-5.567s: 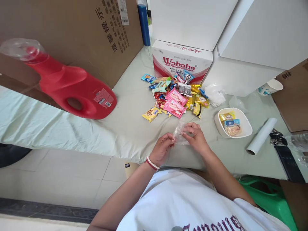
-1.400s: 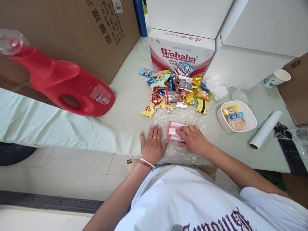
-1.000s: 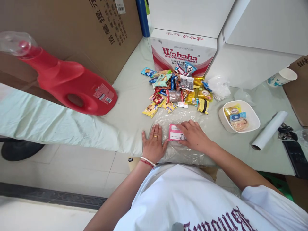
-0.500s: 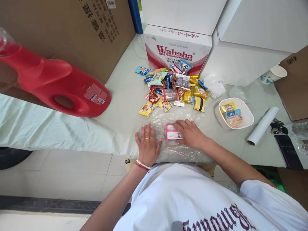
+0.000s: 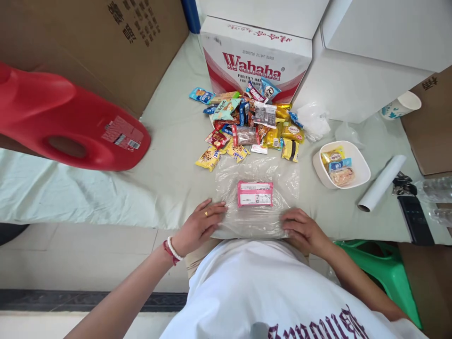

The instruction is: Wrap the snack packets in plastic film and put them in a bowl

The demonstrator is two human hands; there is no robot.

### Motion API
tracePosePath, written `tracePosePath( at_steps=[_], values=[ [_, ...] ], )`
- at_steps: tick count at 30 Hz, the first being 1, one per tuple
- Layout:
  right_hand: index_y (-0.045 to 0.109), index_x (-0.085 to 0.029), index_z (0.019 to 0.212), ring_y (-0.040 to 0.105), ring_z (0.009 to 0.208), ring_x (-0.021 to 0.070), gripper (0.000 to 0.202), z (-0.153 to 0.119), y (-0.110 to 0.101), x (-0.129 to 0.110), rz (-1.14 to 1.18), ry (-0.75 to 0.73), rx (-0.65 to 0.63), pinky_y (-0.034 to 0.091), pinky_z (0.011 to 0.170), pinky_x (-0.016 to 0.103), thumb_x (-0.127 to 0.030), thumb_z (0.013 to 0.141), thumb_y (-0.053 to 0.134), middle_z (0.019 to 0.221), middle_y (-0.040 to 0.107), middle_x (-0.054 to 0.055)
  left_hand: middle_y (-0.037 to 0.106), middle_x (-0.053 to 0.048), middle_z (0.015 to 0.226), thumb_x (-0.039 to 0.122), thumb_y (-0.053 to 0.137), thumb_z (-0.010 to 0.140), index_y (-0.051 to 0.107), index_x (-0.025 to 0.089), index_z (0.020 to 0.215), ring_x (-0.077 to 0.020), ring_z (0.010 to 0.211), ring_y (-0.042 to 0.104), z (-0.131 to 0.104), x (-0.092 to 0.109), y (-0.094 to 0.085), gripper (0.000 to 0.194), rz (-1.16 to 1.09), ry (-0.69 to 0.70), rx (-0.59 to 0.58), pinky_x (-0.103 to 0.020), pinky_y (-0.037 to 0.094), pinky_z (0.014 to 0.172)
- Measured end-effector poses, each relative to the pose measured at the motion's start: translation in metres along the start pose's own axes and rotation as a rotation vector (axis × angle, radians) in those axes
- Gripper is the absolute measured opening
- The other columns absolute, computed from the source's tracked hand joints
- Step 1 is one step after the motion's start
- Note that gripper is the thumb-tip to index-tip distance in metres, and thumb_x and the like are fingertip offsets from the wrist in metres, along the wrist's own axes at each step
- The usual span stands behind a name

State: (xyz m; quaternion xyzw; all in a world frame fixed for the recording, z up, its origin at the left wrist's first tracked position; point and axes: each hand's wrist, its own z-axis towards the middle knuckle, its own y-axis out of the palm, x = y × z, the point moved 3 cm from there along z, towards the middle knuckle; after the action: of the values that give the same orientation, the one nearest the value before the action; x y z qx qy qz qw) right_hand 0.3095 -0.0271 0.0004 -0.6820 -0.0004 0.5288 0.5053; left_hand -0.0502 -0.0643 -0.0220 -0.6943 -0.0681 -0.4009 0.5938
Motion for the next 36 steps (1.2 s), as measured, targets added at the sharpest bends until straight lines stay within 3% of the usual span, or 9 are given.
tracePosePath(
  at_steps=[4,10,14,18,20,22,26,31,36],
  values=[
    [0.067,-0.023,0.103,0.065,0.088,0.0189,0.020,0.030,-0.029,0.004,0.193,0.169,-0.018,0.054,0.082,0.034,-0.035,0.103,0.051,0.095,0.071,0.006,0.077,-0.007,0.109,0.042,0.036,0.103,0.066,0.023,0.107,-0.0202,0.104,0.071,0.026,-0.003,-0.025,0.036,-0.170,-0.256,0.045,-0.037,0.053,0.099],
    [0.066,-0.019,0.095,0.055,0.067,0.0147,0.035,0.088,-0.055,0.036,0.129,0.461,0.070,0.041,0.062,0.024,-0.050,0.098,0.049,0.074,0.063,0.000,0.067,-0.004,0.083,0.048,0.050,0.092,0.061,0.021,0.087,-0.0198,0.076,0.060,0.077,-0.024,-0.046,0.029,-0.034,-0.544,0.167,-0.033,0.051,0.076],
    [0.069,-0.020,0.100,0.058,0.069,0.0176,0.028,0.103,-0.050,0.053,-0.215,0.595,-0.037,0.035,0.061,0.026,-0.040,0.097,0.049,0.078,0.068,0.002,0.064,-0.013,0.105,0.035,0.058,0.086,0.064,0.018,0.099,-0.0286,0.103,0.061,0.067,-0.020,-0.066,0.023,0.169,-0.626,0.646,-0.043,0.052,0.087],
    [0.066,-0.020,0.124,0.063,0.087,0.0249,0.034,0.101,-0.063,0.047,-0.481,0.619,-0.007,0.039,0.067,0.031,-0.034,0.097,0.051,0.100,0.072,0.010,0.064,-0.014,0.106,0.026,0.055,0.090,0.066,0.021,0.103,-0.0318,0.114,0.059,0.026,0.033,-0.077,0.017,0.416,-0.473,1.123,-0.053,0.047,0.099],
    [0.065,-0.017,0.125,0.061,0.100,0.0299,0.035,0.110,-0.080,0.035,-0.579,0.531,0.144,0.044,0.076,0.036,-0.032,0.099,0.048,0.110,0.069,0.014,0.067,-0.010,0.097,0.019,0.053,0.089,0.068,0.026,0.098,-0.0295,0.104,0.063,0.024,0.062,-0.064,0.019,0.445,-0.219,1.013,-0.052,0.047,0.096],
    [0.066,-0.016,0.122,0.057,0.109,0.0333,0.034,0.129,-0.092,0.021,-0.638,0.406,0.263,0.045,0.085,0.040,-0.031,0.101,0.044,0.114,0.066,0.017,0.072,-0.007,0.099,0.016,0.051,0.088,0.071,0.030,0.103,-0.0267,0.102,0.066,0.039,0.082,-0.041,0.029,0.381,-0.004,0.705,-0.048,0.048,0.092],
    [0.067,-0.017,0.118,0.055,0.113,0.0320,0.029,0.184,-0.077,0.007,-0.653,0.234,0.064,0.045,0.089,0.040,-0.029,0.101,0.047,0.116,0.067,0.015,0.072,-0.006,0.132,0.010,0.043,0.093,0.068,0.026,0.129,-0.0260,0.117,0.063,0.087,0.082,0.006,0.046,0.369,0.010,0.270,-0.043,0.046,0.090],
    [0.062,-0.012,0.130,0.059,0.112,0.0331,0.043,0.224,-0.030,0.022,-0.691,0.296,-0.201,0.046,0.083,0.036,-0.033,0.092,0.065,0.123,0.067,0.019,0.063,-0.008,0.147,0.011,0.039,0.097,0.060,0.024,0.143,-0.0274,0.111,0.061,0.115,0.061,0.034,0.052,0.440,-0.086,0.096,-0.044,0.044,0.088],
    [0.073,-0.016,0.107,0.063,0.092,0.0225,0.021,0.230,-0.031,0.039,-0.449,0.351,-0.298,0.042,0.078,0.030,-0.026,0.092,0.063,0.098,0.072,0.009,0.059,-0.007,0.150,0.012,0.037,0.098,0.054,0.025,0.149,-0.0265,0.110,0.061,0.110,0.057,0.039,0.055,0.447,-0.090,0.083,-0.045,0.043,0.090]
  ],
)
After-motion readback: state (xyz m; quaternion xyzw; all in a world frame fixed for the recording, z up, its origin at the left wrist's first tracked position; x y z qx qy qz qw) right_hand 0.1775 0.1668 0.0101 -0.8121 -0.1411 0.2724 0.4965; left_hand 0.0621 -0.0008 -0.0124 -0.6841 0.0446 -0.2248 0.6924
